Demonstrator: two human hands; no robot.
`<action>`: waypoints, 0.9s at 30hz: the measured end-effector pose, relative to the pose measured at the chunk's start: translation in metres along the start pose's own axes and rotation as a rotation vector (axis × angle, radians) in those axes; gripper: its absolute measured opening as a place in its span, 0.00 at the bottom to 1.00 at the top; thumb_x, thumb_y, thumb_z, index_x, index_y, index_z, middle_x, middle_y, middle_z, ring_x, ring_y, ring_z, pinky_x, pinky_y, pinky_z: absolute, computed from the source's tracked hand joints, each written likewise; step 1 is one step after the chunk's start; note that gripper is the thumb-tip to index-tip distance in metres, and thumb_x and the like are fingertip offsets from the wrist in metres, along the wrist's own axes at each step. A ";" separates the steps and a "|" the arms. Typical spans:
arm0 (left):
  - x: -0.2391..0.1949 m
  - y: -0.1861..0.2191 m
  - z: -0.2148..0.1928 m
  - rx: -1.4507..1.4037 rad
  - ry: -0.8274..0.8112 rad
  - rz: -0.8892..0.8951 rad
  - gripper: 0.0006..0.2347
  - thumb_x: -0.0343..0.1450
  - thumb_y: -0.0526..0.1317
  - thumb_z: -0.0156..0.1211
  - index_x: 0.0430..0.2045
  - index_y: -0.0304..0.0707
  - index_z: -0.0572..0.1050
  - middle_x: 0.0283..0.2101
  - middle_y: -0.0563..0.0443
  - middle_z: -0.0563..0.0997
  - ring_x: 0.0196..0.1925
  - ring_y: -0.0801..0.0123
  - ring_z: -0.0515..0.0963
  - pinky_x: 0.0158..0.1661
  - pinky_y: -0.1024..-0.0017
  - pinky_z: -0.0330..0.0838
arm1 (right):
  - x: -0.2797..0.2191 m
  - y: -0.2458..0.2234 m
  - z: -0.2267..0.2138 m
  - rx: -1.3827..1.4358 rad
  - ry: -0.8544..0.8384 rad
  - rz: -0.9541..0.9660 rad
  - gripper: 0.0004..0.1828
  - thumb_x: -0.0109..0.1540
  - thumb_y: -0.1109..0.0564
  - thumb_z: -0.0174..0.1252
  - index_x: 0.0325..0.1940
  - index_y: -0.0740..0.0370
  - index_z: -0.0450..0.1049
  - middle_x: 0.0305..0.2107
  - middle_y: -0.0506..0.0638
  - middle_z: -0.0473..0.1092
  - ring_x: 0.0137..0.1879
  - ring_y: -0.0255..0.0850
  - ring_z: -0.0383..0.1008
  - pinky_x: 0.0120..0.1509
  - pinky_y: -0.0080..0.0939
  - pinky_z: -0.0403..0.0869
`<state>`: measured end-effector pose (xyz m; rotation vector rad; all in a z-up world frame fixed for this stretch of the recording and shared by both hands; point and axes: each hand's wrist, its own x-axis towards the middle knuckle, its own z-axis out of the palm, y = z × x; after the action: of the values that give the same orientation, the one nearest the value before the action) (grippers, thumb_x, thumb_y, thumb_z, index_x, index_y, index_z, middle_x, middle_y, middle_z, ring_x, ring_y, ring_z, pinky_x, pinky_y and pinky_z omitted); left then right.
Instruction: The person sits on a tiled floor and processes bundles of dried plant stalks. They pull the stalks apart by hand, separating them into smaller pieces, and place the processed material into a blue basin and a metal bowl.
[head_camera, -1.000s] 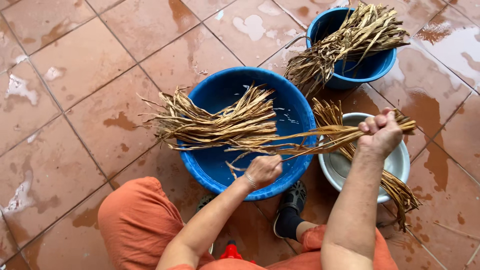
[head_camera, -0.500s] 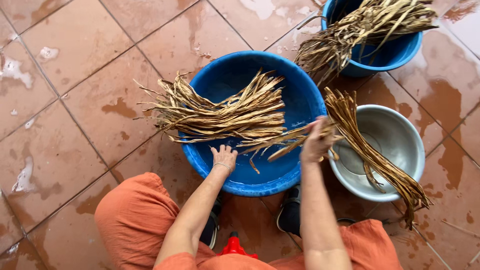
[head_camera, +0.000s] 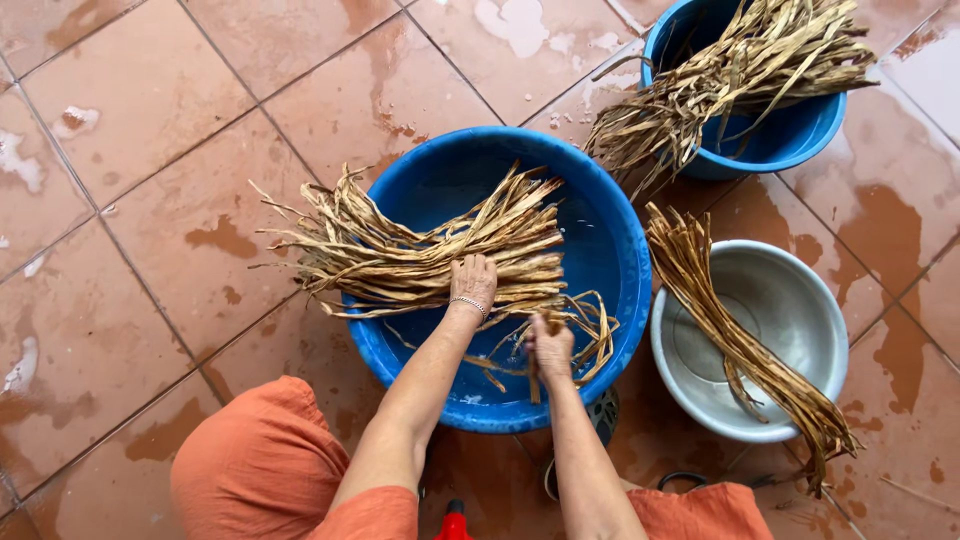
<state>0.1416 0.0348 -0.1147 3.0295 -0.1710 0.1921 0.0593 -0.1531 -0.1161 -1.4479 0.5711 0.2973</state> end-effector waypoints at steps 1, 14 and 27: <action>0.006 0.000 -0.001 -0.014 -0.027 -0.007 0.06 0.69 0.36 0.57 0.37 0.43 0.76 0.41 0.49 0.76 0.49 0.57 0.73 0.51 0.48 0.64 | 0.004 -0.010 -0.006 0.046 0.092 0.016 0.08 0.65 0.52 0.62 0.37 0.58 0.74 0.19 0.42 0.68 0.21 0.31 0.62 0.25 0.34 0.64; -0.093 0.082 -0.103 -0.849 -0.067 -0.055 0.05 0.68 0.39 0.65 0.32 0.39 0.81 0.32 0.41 0.78 0.39 0.49 0.80 0.41 0.56 0.74 | -0.036 -0.122 -0.040 0.682 0.004 -0.025 0.08 0.63 0.55 0.62 0.42 0.60 0.75 0.29 0.49 0.74 0.27 0.33 0.69 0.25 0.33 0.65; -0.049 0.136 -0.128 -1.032 0.204 0.020 0.10 0.76 0.38 0.49 0.46 0.34 0.74 0.44 0.31 0.81 0.46 0.36 0.80 0.46 0.50 0.74 | -0.093 -0.151 -0.038 0.483 -0.181 -0.149 0.09 0.64 0.58 0.61 0.48 0.61 0.78 0.36 0.49 0.77 0.36 0.38 0.78 0.37 0.38 0.76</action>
<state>0.0614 -0.0808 0.0179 1.9716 -0.2005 0.2954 0.0534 -0.1945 0.0608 -0.9774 0.3538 0.1549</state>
